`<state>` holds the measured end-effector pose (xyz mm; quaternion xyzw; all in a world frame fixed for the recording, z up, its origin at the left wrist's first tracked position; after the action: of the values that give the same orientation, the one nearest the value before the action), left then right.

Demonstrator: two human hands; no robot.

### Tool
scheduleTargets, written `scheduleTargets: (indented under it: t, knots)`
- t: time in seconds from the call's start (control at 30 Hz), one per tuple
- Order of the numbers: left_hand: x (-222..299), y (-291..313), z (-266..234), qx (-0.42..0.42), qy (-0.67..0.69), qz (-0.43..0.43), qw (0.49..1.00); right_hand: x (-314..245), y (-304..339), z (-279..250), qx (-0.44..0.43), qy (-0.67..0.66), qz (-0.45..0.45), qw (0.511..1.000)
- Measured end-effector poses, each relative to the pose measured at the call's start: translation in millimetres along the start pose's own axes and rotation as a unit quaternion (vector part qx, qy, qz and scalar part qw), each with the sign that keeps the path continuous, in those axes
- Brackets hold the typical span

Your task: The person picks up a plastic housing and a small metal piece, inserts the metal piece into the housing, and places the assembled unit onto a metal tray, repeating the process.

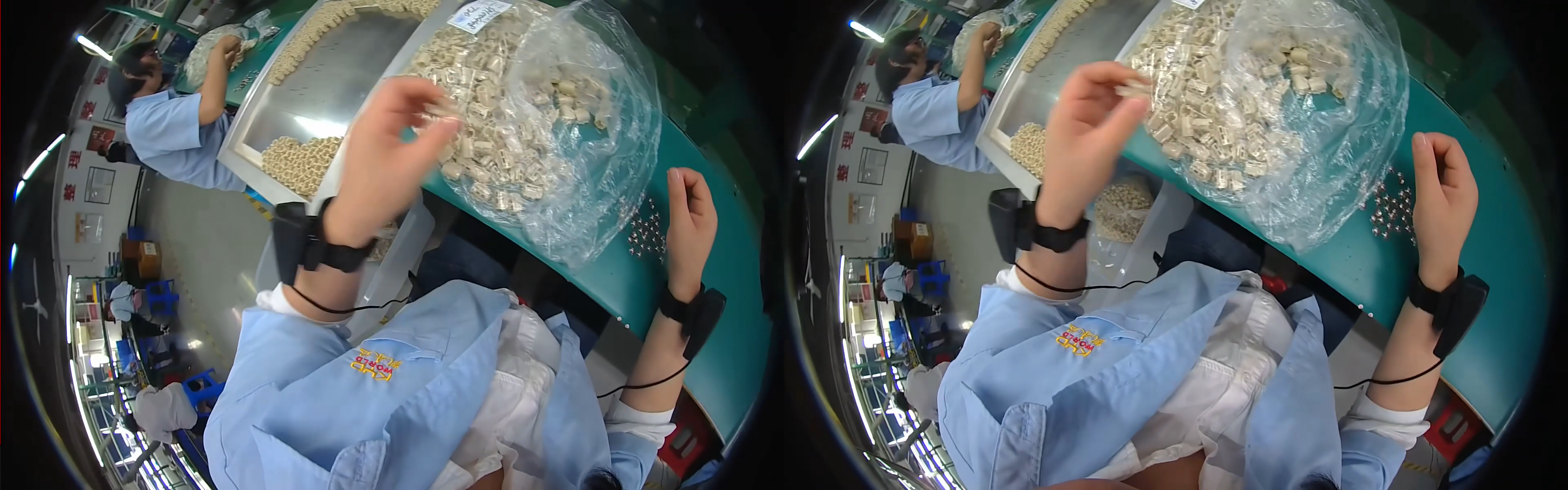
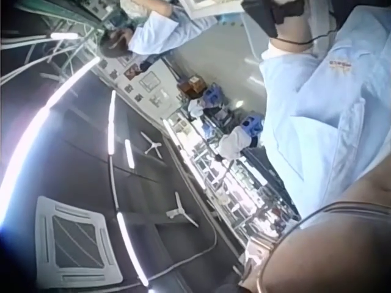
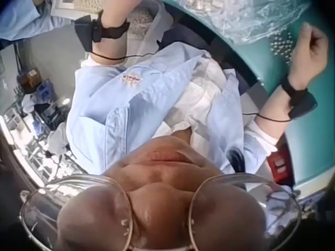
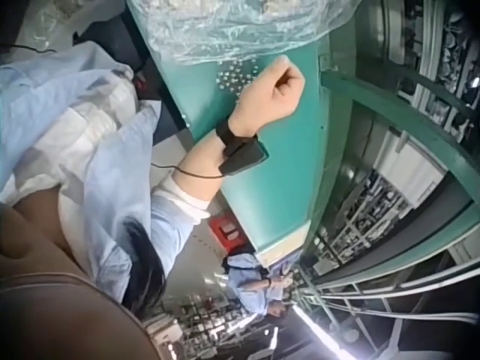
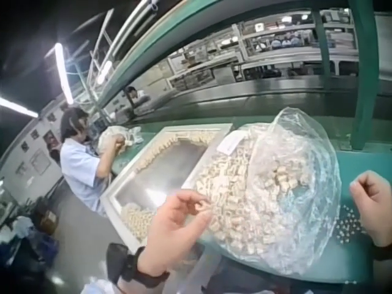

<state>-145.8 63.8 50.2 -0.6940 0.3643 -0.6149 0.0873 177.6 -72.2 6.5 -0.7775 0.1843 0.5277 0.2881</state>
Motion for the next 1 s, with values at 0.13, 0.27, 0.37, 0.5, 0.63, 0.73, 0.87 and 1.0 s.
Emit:
scheduleTargets:
  t: [0.13, 0.27, 0.37, 0.5, 0.63, 0.73, 0.87, 1.0]
  knots:
    - [-39.7, 2.4, -118.2, 0.075, -0.176, -0.038, 0.981, -9.1, 7.9, 2.5, -0.029, 0.067, -0.014, 0.997]
    - [-90.4, 23.9, -222.9, 0.059, -0.419, -0.114, 0.899, -6.1, 11.1, 2.8, -0.049, 0.107, -0.035, 0.992]
    - [-111.2, 30.6, -250.6, 0.049, -0.456, -0.184, 0.869, 0.1, 9.5, 0.5, -0.046, 0.118, -0.041, 0.991]
    - [-148.0, 46.5, -283.0, 0.049, -0.423, -0.246, 0.871, 12.2, 8.5, -2.3, -0.046, 0.121, -0.041, 0.991]
    - [-159.9, 55.3, -279.3, 0.04, -0.4, -0.262, 0.878, 25.9, 10.6, -6.3, -0.042, 0.111, -0.028, 0.993]
    - [-156.9, 58.6, -262.9, 0.025, -0.419, -0.262, 0.869, 35.7, 15.3, -8.2, -0.04, 0.111, -0.022, 0.993]
    - [-154.4, 71.0, -251.9, 0.006, -0.461, -0.256, 0.85, 47.6, 26.2, -10.8, -0.045, 0.114, -0.019, 0.992]
    - [-146.0, 84.0, -244.8, 0.018, -0.473, -0.227, 0.851, 56.8, 37.8, -12.8, -0.047, 0.104, -0.018, 0.993]
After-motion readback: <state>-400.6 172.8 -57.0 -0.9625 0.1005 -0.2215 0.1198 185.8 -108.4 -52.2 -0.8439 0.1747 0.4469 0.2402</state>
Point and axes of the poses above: each hand's wrist, its own y-axis away from the middle knuckle, its own z-axis out of the palm, x = y × z, the point moved 8 cm from there along -y, towards the middle knuckle, and after that the axes turned 10 degrees about z, right-handed, at the moved point
